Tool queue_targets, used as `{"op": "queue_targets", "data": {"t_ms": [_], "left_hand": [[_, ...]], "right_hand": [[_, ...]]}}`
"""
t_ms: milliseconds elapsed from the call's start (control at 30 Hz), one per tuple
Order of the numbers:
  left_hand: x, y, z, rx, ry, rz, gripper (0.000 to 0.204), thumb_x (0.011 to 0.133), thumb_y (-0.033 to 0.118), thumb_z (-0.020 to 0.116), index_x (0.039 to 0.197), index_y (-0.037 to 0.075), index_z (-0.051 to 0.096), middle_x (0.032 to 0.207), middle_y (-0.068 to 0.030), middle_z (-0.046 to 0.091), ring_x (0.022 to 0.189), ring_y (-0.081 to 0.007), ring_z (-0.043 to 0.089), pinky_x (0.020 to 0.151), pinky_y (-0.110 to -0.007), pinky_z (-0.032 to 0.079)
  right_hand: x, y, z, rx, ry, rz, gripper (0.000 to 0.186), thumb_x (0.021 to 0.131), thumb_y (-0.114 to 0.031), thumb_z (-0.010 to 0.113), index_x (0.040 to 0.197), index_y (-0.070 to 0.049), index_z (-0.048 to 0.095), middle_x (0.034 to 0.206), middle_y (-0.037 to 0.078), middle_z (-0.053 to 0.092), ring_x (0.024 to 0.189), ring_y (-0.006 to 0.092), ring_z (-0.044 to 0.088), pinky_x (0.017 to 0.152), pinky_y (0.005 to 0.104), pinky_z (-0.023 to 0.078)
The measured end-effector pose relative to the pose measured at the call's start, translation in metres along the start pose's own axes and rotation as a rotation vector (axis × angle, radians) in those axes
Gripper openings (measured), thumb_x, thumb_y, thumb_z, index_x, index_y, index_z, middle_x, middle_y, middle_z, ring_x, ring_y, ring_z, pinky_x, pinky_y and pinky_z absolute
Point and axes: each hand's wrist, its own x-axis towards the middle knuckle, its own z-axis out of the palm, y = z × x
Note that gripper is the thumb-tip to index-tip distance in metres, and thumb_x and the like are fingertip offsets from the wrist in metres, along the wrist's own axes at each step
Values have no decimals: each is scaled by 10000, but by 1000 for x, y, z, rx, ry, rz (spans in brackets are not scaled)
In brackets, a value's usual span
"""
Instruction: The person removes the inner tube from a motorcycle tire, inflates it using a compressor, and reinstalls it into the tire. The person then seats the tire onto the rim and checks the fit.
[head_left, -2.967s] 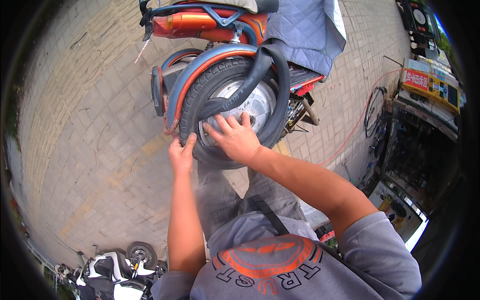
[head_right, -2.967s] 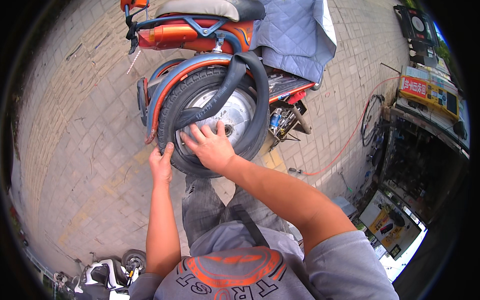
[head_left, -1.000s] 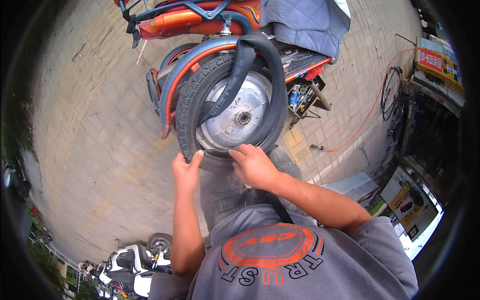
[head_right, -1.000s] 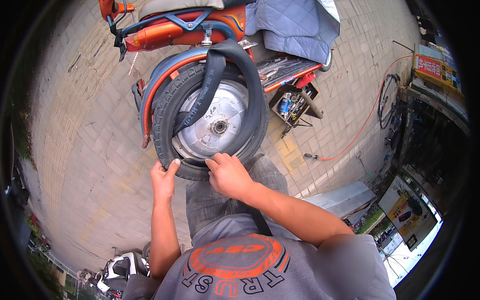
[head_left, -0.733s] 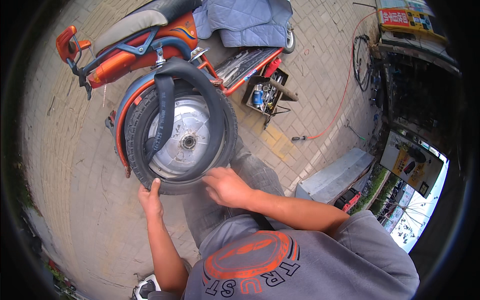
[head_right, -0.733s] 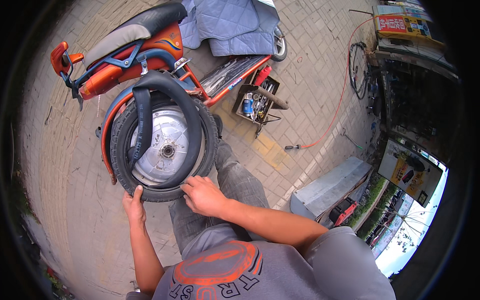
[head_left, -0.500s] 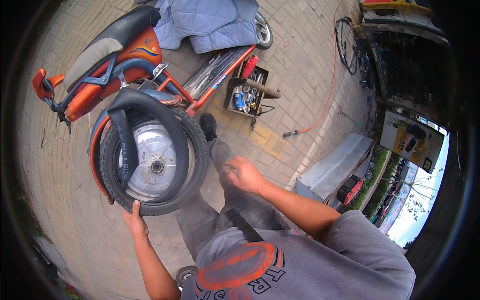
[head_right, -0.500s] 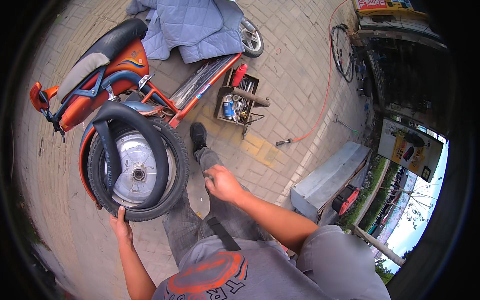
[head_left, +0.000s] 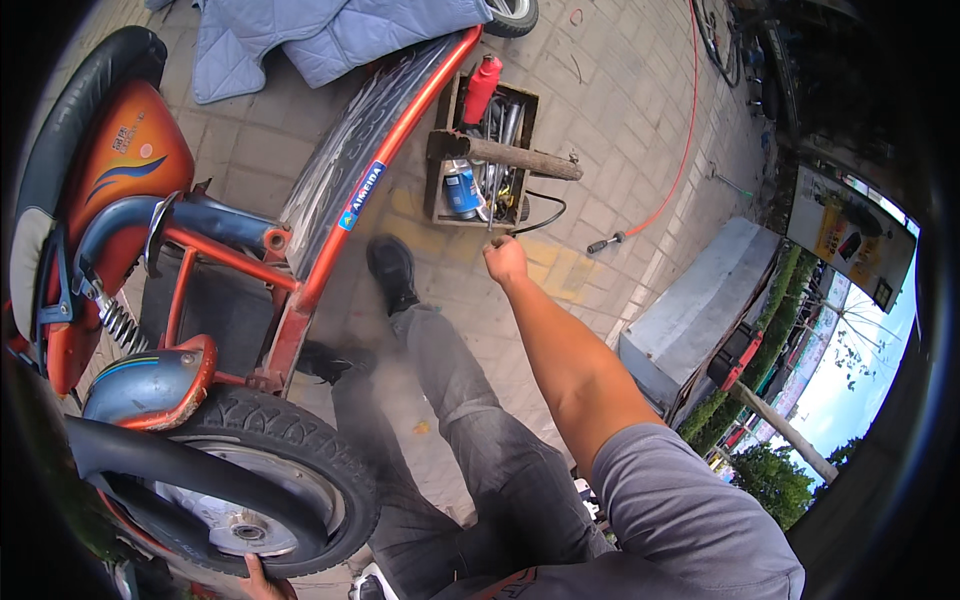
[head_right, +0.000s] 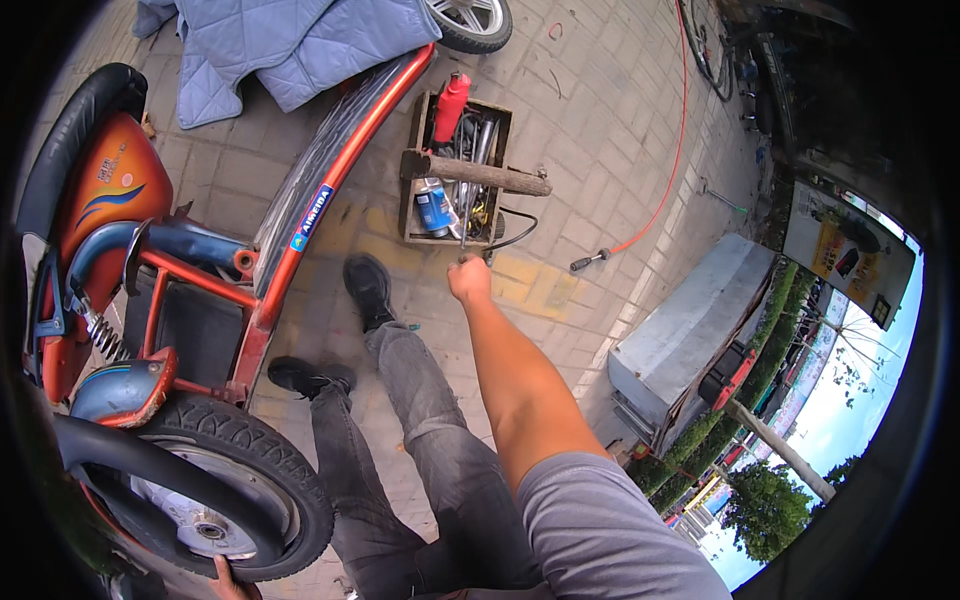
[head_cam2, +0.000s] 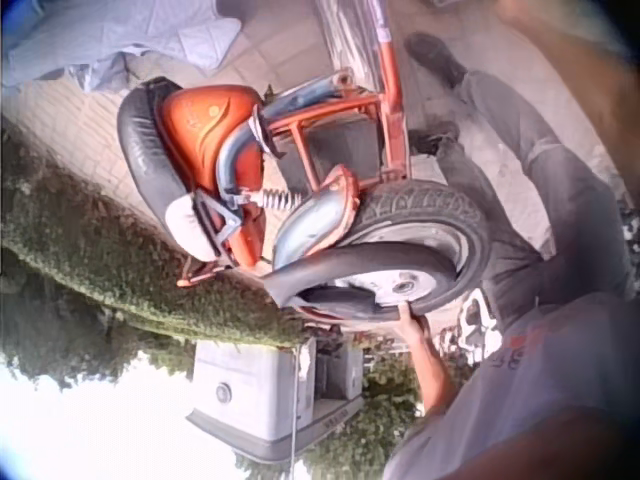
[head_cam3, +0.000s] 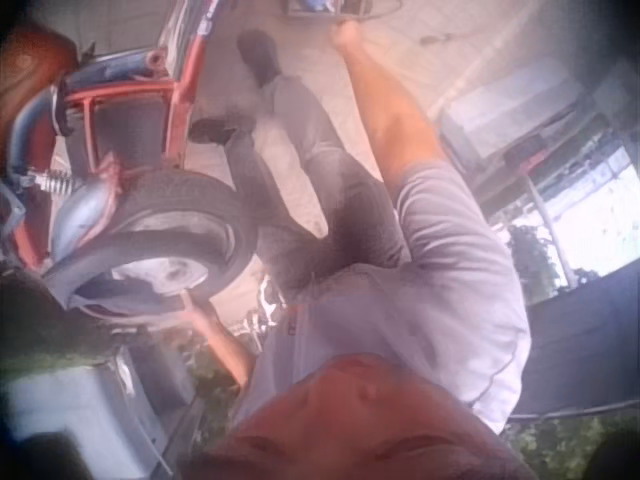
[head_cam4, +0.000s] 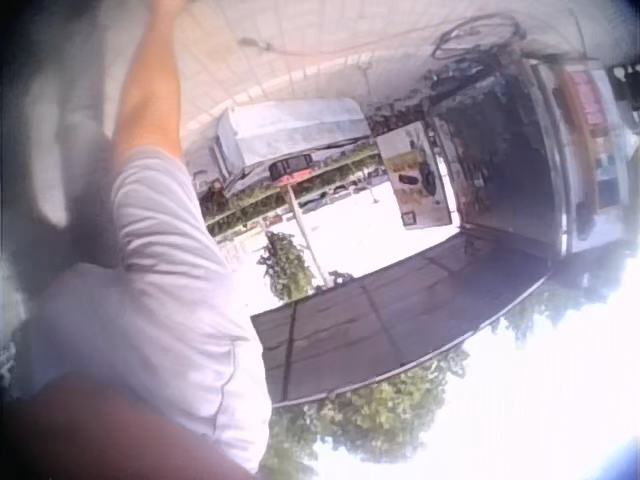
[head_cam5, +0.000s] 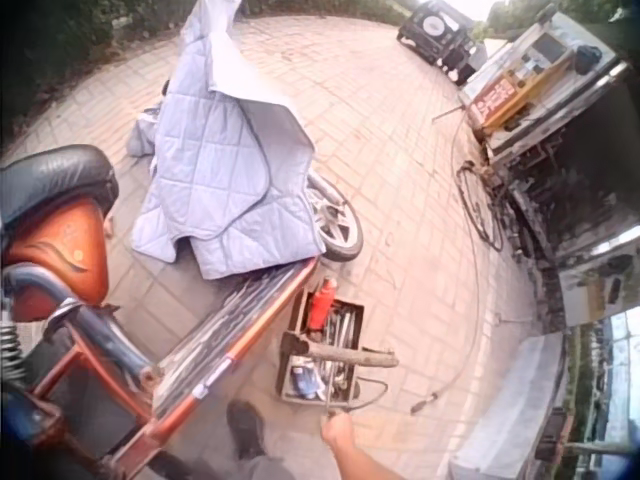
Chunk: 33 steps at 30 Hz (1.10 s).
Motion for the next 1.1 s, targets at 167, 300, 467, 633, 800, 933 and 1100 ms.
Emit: {"op": "queue_targets", "data": {"t_ms": [167,300,467,633,800,933,1100], "left_hand": [[3,5,-11,250,208,26,437,866,295,696,1009,-108,608,891,-96,600,738,-211,534,632,-368,469],[-8,13,8,471,182,79,399,890,310,675,980,-75,622,843,-71,576,712,-175,511,603,-357,441],[-8,18,38,461,303,-53,380,906,311,661,974,-62,631,826,-62,570,684,-163,501,583,-346,437],[29,-24,-1,363,160,-33,355,919,338,656,928,-17,652,766,-31,544,579,-150,444,487,-323,390],[-33,12,59,-248,-301,112,585,894,143,680,1376,-47,407,1332,-151,518,1179,-258,534,1058,-408,399],[-65,49,73,-248,-345,56,616,842,61,709,1373,-30,409,1334,-105,526,1209,-233,520,1086,-379,356],[-22,14,35,-354,-584,163,630,791,-2,698,1362,-2,432,1325,-89,544,1218,-215,517,1084,-366,352]], "right_hand": [[88,7,41,-39,88,114,549,831,-259,660,1275,42,543,1157,275,633,1098,393,607,956,411,478],[141,6,65,-100,50,150,482,856,-310,652,1176,38,560,1129,284,634,1092,411,604,932,435,491],[140,1,68,-20,189,154,271,862,-157,565,1089,-12,595,1079,250,662,1022,423,631,888,476,501],[64,-7,14,179,239,61,293,913,-208,528,1092,7,615,981,285,657,944,443,632,839,494,483],[-128,52,-72,591,-128,-16,268,968,-209,524,1116,2,596,783,110,559,675,230,519,617,342,404],[-310,71,-195,582,-333,-20,273,993,-194,537,1176,8,554,696,-19,488,550,67,431,496,232,369],[-361,-40,-232,421,-262,-354,339,974,-194,581,1248,5,556,771,-30,499,643,61,437,551,238,362]]}}
